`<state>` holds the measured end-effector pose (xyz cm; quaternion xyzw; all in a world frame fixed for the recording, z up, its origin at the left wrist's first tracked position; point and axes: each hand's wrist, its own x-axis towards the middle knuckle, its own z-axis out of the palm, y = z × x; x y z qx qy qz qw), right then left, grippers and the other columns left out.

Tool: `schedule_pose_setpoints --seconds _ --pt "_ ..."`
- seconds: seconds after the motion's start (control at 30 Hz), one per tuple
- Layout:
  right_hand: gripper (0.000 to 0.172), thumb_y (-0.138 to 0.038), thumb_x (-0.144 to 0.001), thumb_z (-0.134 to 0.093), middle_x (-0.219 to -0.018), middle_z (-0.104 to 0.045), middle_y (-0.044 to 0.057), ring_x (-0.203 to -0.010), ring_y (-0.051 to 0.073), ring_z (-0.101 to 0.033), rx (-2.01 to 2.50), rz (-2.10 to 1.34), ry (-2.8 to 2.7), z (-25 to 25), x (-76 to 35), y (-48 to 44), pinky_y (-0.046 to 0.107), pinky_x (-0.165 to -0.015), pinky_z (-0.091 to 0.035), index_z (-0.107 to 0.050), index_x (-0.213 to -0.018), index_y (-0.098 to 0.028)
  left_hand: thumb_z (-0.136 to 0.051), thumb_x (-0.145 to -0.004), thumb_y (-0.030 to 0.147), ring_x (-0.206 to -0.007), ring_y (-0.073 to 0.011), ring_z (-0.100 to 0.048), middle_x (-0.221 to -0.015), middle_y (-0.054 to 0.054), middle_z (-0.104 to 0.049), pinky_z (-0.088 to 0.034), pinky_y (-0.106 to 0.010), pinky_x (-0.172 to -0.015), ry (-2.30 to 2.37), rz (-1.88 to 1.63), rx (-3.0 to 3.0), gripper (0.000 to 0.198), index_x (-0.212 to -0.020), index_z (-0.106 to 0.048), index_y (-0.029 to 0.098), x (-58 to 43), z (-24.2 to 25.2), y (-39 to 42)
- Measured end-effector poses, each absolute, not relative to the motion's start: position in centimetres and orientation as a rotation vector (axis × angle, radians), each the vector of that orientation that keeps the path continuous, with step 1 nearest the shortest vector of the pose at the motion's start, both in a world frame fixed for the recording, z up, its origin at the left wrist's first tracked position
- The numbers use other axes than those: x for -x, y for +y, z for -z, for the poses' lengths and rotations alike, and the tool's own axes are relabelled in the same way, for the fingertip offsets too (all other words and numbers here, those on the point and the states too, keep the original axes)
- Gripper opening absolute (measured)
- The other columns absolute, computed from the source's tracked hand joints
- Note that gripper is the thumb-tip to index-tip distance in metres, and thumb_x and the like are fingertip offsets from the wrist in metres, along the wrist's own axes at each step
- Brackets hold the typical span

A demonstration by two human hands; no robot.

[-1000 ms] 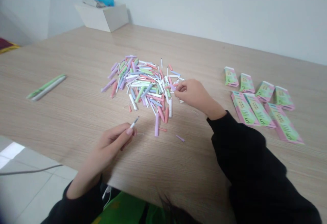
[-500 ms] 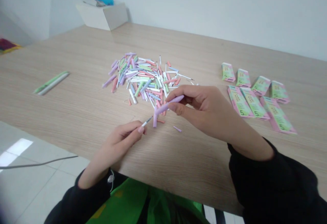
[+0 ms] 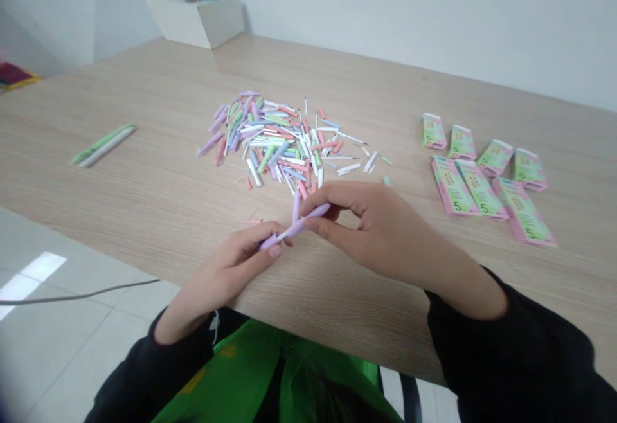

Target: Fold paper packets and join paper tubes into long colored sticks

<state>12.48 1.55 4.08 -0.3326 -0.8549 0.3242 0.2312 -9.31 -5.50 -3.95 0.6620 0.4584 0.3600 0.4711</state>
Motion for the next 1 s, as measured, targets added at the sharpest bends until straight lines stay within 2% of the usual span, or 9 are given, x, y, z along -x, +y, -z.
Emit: schedule_pose_setpoints --seconds 0.07,0.13,0.27,0.33,0.47,0.6,0.77,0.9,1.0 --pt "0.008 -0.033 -0.091 -0.073 -0.078 -0.076 -0.001 -0.069 0.017 -0.067 0.903 -0.957 -2.351 -3.7 -12.4 1.3 0.030 -0.069 -0.055 -0.079 -0.088 -0.028 -0.050 -0.103 0.031 -0.090 -0.0193 -0.060 -0.093 -0.002 -0.066 -0.047 -0.031 -0.082 1.038 -0.890 -1.612 0.021 -0.106 -0.067 0.020 9.3 3.9 -5.6" --pt "0.008 -0.033 -0.090 -0.074 -0.078 -0.077 -0.001 -0.070 0.016 -0.069 0.911 -1.012 -2.319 -3.2 -12.5 1.1 0.029 -0.068 -0.054 -0.079 -0.088 -0.027 -0.048 -0.105 0.028 -0.089 -0.0185 -0.060 -0.092 -0.002 -0.067 -0.048 -0.031 -0.085 0.958 -0.883 -1.617 0.025 -0.114 -0.069 0.020 9.2 4.0 -5.6" --pt "0.003 -0.029 -0.088 -0.078 -0.076 -0.076 -0.003 -0.070 0.013 -0.070 0.931 -1.113 -2.160 -2.3 -13.0 0.6 0.024 -0.065 -0.053 -0.079 -0.090 -0.026 -0.058 -0.100 0.026 -0.070 -0.0143 -0.058 -0.080 -0.001 -0.068 -0.049 -0.027 -0.069 0.864 -0.931 -1.422 0.034 -0.131 -0.065 0.016 9.1 4.5 -5.2" --pt "0.003 -0.028 -0.087 -0.080 -0.073 -0.074 -0.004 -0.067 0.012 -0.068 0.928 -1.160 -2.068 -2.0 -13.3 0.2 0.022 -0.062 -0.052 -0.079 -0.090 -0.027 -0.066 -0.095 0.025 -0.070 -0.0135 -0.060 -0.084 -0.004 -0.073 -0.049 -0.026 -0.066 0.816 -0.945 -1.307 0.034 -0.127 -0.067 0.014 9.0 4.7 -4.9" --pt "0.005 -0.031 -0.085 -0.082 -0.071 -0.073 -0.002 -0.064 0.013 -0.066 0.949 -1.201 -1.920 -1.5 -13.6 -0.7 0.023 -0.057 -0.051 -0.079 -0.085 -0.026 -0.065 -0.097 0.023 -0.075 -0.0124 -0.063 -0.092 -0.006 -0.075 -0.052 -0.025 -0.072 0.746 -0.921 -1.333 0.012 -0.100 -0.072 0.014 8.5 5.0 -4.4" --pt "0.015 -0.038 -0.083 -0.084 -0.070 -0.070 0.000 -0.063 0.015 -0.064 0.970 -1.178 -1.801 -0.3 -13.7 -1.1 0.026 -0.058 -0.052 -0.077 -0.083 -0.025 -0.052 -0.105 0.032 -0.070 -0.0120 -0.063 -0.086 -0.003 -0.071 -0.051 -0.025 -0.068 0.712 -0.823 -1.370 0.019 -0.111 -0.061 0.017 7.7 5.3 -4.2" --pt "0.017 -0.042 -0.083 -0.083 -0.080 -0.073 0.001 -0.071 0.015 -0.066 0.895 -1.145 -1.671 2.0 -14.2 -0.7 0.027 -0.064 -0.055 -0.077 -0.084 -0.027 -0.047 -0.106 0.036 -0.065 -0.0115 -0.046 -0.076 0.002 -0.050 -0.040 -0.025 -0.060 0.756 -0.747 -1.456 0.024 -0.110 -0.062 0.017 7.0 4.9 -3.7" --pt "0.013 -0.040 -0.084 -0.083 -0.080 -0.075 0.000 -0.073 0.015 -0.069 0.946 -1.127 -1.597 2.9 -15.0 -0.6 0.027 -0.065 -0.056 -0.079 -0.087 -0.028 -0.041 -0.107 0.035 -0.067 -0.0129 -0.046 -0.074 0.002 -0.048 -0.042 -0.028 -0.066 0.635 -0.683 -1.394 0.031 -0.109 -0.065 0.014 6.8 4.6 -2.9" --pt "0.017 -0.043 -0.084 -0.082 -0.084 -0.078 0.002 -0.076 0.018 -0.073 0.953 -1.142 -1.577 3.0 -15.4 -0.7 0.030 -0.070 -0.060 -0.079 -0.086 -0.027 -0.051 -0.104 0.036 -0.069 -0.0133 -0.053 -0.076 0.001 -0.055 -0.046 -0.029 -0.069 0.616 -0.680 -1.409 0.024 -0.098 -0.062 0.016 6.5 4.9 -2.3"
